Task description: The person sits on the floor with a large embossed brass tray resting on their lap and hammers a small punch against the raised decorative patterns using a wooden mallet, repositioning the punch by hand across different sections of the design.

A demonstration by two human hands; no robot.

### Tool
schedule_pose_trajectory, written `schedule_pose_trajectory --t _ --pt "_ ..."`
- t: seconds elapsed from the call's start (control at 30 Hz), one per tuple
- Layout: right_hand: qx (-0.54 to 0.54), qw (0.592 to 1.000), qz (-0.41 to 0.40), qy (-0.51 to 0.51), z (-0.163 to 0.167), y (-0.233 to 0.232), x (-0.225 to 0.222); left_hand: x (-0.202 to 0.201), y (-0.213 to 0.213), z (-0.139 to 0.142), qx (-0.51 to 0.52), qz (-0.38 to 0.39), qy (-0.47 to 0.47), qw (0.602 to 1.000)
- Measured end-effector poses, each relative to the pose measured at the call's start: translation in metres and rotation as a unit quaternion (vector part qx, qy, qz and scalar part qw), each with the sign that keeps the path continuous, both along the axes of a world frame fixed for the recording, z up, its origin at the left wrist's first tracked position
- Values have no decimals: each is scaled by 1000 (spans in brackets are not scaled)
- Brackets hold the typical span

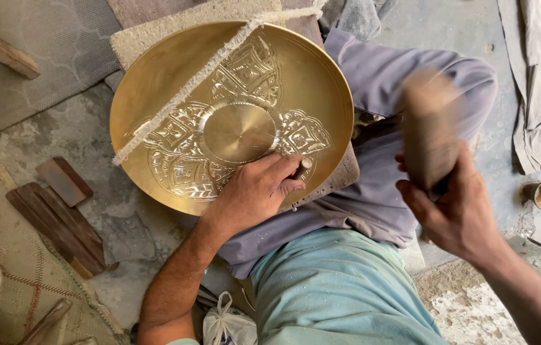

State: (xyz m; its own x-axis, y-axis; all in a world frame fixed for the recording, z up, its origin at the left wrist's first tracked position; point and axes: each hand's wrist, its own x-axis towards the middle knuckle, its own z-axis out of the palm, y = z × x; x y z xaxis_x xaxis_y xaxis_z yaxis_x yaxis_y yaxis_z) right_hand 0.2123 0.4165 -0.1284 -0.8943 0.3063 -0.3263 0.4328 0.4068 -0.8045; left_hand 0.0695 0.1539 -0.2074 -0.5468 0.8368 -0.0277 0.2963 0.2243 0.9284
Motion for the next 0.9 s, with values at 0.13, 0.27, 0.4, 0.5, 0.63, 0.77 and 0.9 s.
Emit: schedule_pose_trajectory --t 0.13,0.27,0.4,0.5,0.63,0.77,0.9 --pt "332 932 142 -3 2 -5 -3 -1 0 2 14 -2 3 1000" --pt "128 992 1 8 5 -8 -9 -1 0 4 -2 -1 6 1000" --pt "438 883 171 -10 6 -6 -13 -3 2 2 5 -5 29 1000" --pt "64 997 -40 -12 3 -7 -13 -3 2 1 12 -3 13 1000" --pt "364 924 115 -1 0 -10 -10 -4 2 0 -6 -3 29 1000" --pt "342 932 119 -6 2 -10 -7 -2 2 0 -9 -5 28 1000" --pt "157 988 -10 4 6 -9 -6 -1 1 -1 2 -5 0 1000"
